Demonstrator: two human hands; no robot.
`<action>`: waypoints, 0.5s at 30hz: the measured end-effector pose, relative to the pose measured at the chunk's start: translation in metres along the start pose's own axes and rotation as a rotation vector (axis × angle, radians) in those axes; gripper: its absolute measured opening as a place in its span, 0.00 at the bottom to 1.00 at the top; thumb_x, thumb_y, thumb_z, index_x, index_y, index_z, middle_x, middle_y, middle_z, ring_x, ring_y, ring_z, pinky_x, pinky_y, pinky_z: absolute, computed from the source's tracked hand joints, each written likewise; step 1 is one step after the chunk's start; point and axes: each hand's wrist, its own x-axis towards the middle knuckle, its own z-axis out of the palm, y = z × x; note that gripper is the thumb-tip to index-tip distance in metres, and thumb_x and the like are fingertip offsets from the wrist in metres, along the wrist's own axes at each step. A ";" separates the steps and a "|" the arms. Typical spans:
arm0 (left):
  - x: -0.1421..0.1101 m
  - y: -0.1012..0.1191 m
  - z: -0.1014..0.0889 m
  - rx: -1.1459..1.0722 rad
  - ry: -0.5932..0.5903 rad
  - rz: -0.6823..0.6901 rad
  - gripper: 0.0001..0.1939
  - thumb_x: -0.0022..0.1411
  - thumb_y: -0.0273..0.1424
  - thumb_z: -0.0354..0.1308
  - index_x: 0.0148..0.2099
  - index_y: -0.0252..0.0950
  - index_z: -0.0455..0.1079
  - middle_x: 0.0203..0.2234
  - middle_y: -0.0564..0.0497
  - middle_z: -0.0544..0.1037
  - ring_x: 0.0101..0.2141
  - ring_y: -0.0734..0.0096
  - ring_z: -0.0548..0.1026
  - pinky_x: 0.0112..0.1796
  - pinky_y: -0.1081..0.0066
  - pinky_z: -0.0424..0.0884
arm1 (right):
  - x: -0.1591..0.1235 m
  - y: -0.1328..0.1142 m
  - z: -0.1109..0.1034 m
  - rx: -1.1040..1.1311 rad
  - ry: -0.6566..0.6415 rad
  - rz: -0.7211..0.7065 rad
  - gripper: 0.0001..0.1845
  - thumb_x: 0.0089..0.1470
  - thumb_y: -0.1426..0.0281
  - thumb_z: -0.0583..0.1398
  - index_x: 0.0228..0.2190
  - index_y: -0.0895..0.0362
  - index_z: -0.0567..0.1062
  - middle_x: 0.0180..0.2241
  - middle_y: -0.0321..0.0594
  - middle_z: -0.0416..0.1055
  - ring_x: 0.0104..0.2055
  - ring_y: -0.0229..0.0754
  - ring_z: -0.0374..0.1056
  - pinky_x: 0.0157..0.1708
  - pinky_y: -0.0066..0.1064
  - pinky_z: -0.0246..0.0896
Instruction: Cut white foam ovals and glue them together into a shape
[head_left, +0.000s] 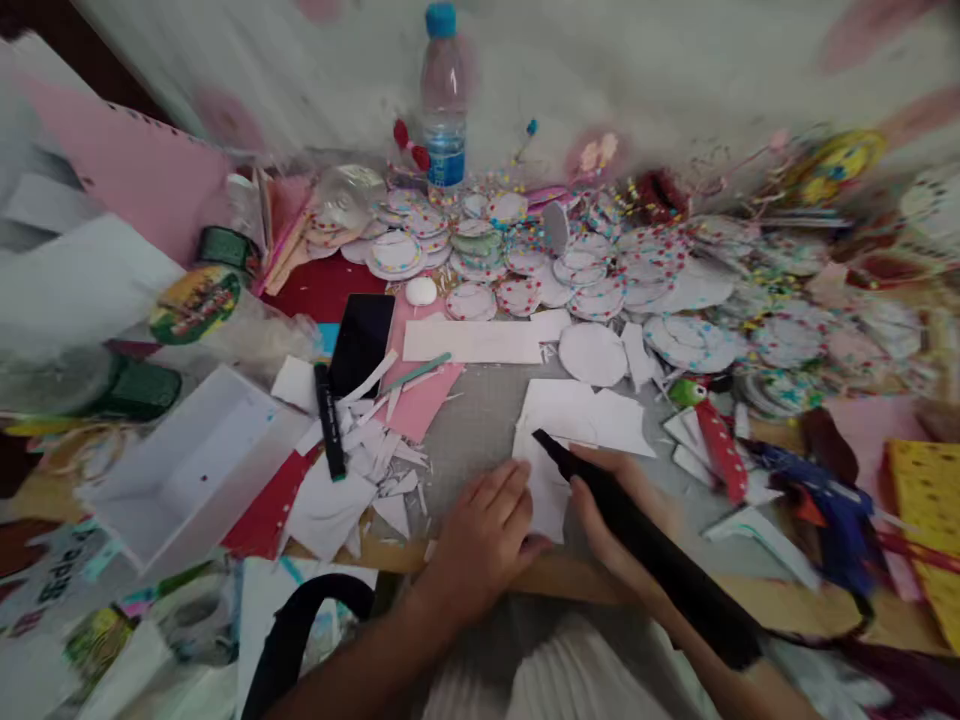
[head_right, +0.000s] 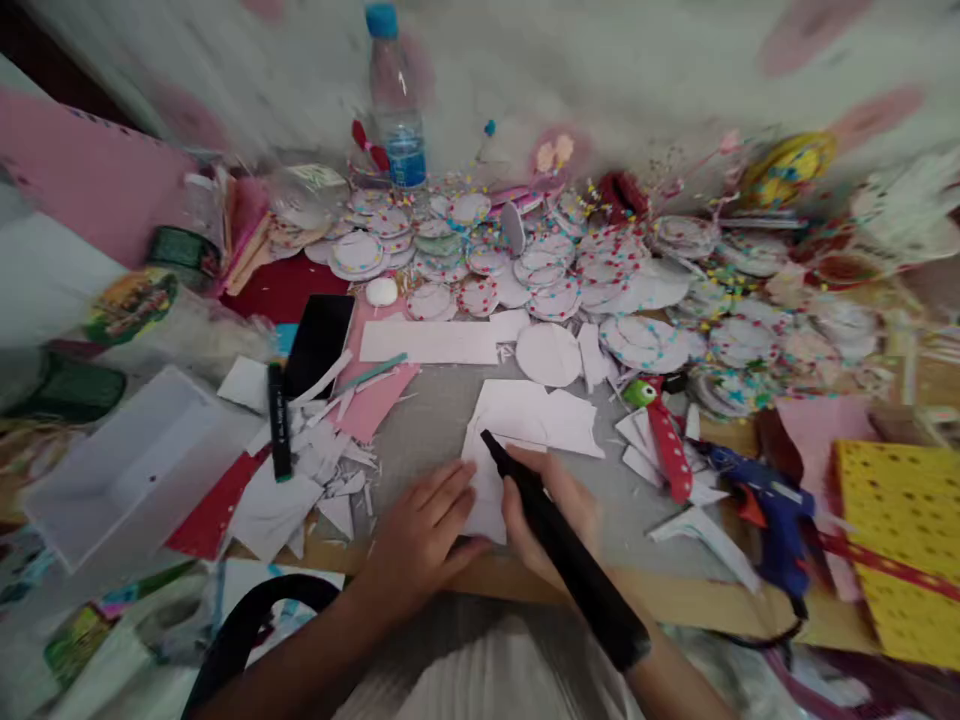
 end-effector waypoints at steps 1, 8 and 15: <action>-0.001 0.000 0.001 -0.001 0.002 0.009 0.17 0.65 0.38 0.55 0.44 0.27 0.71 0.50 0.38 0.76 0.53 0.57 0.71 0.50 0.60 0.70 | 0.001 -0.001 -0.003 -0.009 0.005 0.019 0.12 0.56 0.66 0.57 0.42 0.56 0.73 0.32 0.41 0.79 0.29 0.41 0.76 0.29 0.27 0.71; -0.004 0.008 0.012 0.072 0.063 -0.003 0.15 0.64 0.38 0.56 0.41 0.28 0.72 0.45 0.39 0.79 0.49 0.57 0.75 0.46 0.61 0.70 | 0.003 -0.004 -0.010 0.001 -0.032 0.004 0.11 0.56 0.68 0.57 0.41 0.55 0.73 0.31 0.39 0.78 0.28 0.41 0.75 0.30 0.29 0.73; -0.001 0.020 0.013 0.097 0.094 -0.119 0.14 0.67 0.34 0.52 0.46 0.29 0.71 0.47 0.39 0.78 0.48 0.56 0.75 0.46 0.59 0.72 | 0.006 0.000 0.002 0.032 -0.052 -0.086 0.12 0.56 0.70 0.57 0.43 0.55 0.72 0.32 0.39 0.78 0.28 0.40 0.75 0.30 0.30 0.73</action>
